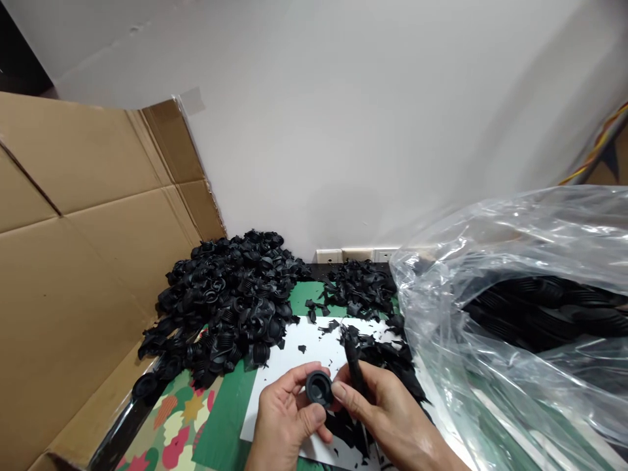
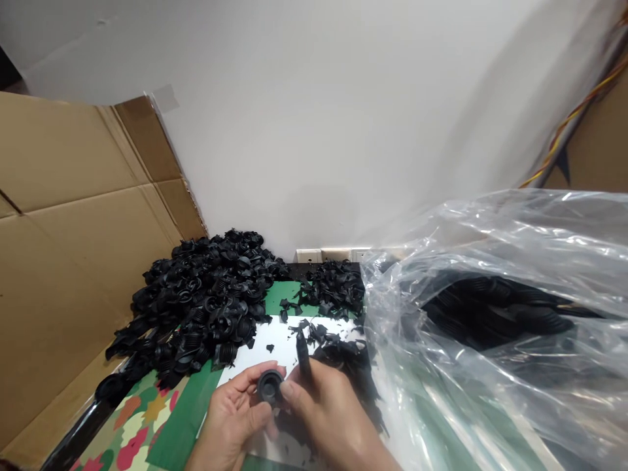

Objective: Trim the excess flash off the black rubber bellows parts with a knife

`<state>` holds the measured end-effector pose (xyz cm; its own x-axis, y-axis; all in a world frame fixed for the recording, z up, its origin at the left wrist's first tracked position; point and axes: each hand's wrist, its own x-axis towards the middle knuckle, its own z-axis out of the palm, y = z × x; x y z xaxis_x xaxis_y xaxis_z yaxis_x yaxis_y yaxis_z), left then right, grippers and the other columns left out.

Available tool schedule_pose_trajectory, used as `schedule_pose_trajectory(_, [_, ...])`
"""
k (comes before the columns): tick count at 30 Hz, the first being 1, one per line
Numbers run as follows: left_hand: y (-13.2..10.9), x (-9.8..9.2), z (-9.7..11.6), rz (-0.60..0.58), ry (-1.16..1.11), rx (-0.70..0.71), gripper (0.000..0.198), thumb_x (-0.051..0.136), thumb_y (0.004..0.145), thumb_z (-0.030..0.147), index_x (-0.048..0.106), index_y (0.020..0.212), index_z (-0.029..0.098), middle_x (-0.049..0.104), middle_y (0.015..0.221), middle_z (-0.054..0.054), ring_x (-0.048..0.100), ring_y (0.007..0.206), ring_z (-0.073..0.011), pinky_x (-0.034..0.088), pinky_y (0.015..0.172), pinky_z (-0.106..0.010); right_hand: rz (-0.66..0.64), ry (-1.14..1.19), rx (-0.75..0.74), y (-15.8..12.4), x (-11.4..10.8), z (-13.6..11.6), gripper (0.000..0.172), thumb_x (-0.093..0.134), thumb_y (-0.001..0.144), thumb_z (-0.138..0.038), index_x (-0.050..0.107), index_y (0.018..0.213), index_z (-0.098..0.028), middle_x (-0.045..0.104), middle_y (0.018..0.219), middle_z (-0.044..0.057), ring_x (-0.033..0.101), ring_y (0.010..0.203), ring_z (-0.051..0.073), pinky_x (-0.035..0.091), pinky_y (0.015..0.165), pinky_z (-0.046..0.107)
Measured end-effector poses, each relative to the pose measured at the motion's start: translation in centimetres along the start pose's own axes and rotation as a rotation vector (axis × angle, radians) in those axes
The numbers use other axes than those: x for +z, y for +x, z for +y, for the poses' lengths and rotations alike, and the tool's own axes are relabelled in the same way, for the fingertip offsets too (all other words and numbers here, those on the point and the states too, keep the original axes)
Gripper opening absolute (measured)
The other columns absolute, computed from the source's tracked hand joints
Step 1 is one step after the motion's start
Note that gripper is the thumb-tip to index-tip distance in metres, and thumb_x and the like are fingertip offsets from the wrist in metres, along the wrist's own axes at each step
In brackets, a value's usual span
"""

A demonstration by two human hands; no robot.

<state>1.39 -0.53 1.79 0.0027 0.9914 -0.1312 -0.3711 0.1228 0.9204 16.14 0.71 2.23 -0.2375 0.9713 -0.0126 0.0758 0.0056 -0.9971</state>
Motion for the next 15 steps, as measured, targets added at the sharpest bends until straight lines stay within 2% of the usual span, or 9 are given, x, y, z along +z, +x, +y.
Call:
schedule_pose_trajectory(3, [-0.22,0.38,-0.04,0.016,0.032,-0.016,0.040,0.084,0.046,0.019,0.075,0.085,0.014,0.072,0.073,-0.007,0.060,0.055,-0.0140,0.050,0.041,-0.018,0.059,-0.001,0.035,-0.02,0.32,0.08,0.023,0.056,0.076,-0.035,0.056,0.065,-0.016,0.059,0.061,0.001,0.052,0.061,0.017,0.041,0.056,0.026])
schedule_pose_trajectory(6, [-0.28,0.56,-0.19,0.024,0.050,-0.039,0.041,0.083,0.046,0.019,0.074,0.086,0.013,0.072,0.065,-0.006,0.056,0.046,-0.0098,0.049,0.041,-0.018,0.062,0.112,0.075,-0.02,0.52,0.01,0.020,0.056,0.074,-0.032,0.053,0.062,-0.017,0.056,0.056,-0.001,0.051,0.056,0.015,0.040,0.053,0.024])
schedule_pose_trajectory(11, [-0.02,0.51,-0.47,0.080,0.042,-0.017,0.042,0.084,0.045,0.022,0.073,0.084,0.011,0.073,0.074,-0.011,0.063,0.056,-0.0173,0.049,0.039,-0.020,0.060,0.296,0.212,-0.08,0.80,-0.63,0.011,0.056,0.066,-0.025,0.052,0.060,-0.017,0.054,0.047,-0.004,0.047,0.043,0.010,0.033,0.043,0.020])
schedule_pose_trajectory(15, [0.12,0.49,-0.36,0.106,0.033,0.003,0.041,0.084,0.045,0.021,0.073,0.083,0.010,0.073,0.074,-0.011,0.063,0.054,-0.0178,0.048,0.036,-0.019,0.062,0.287,0.212,-0.08,0.87,-0.91,0.009,0.056,0.065,-0.022,0.057,0.059,-0.016,0.055,0.047,-0.004,0.046,0.044,0.009,0.031,0.044,0.020])
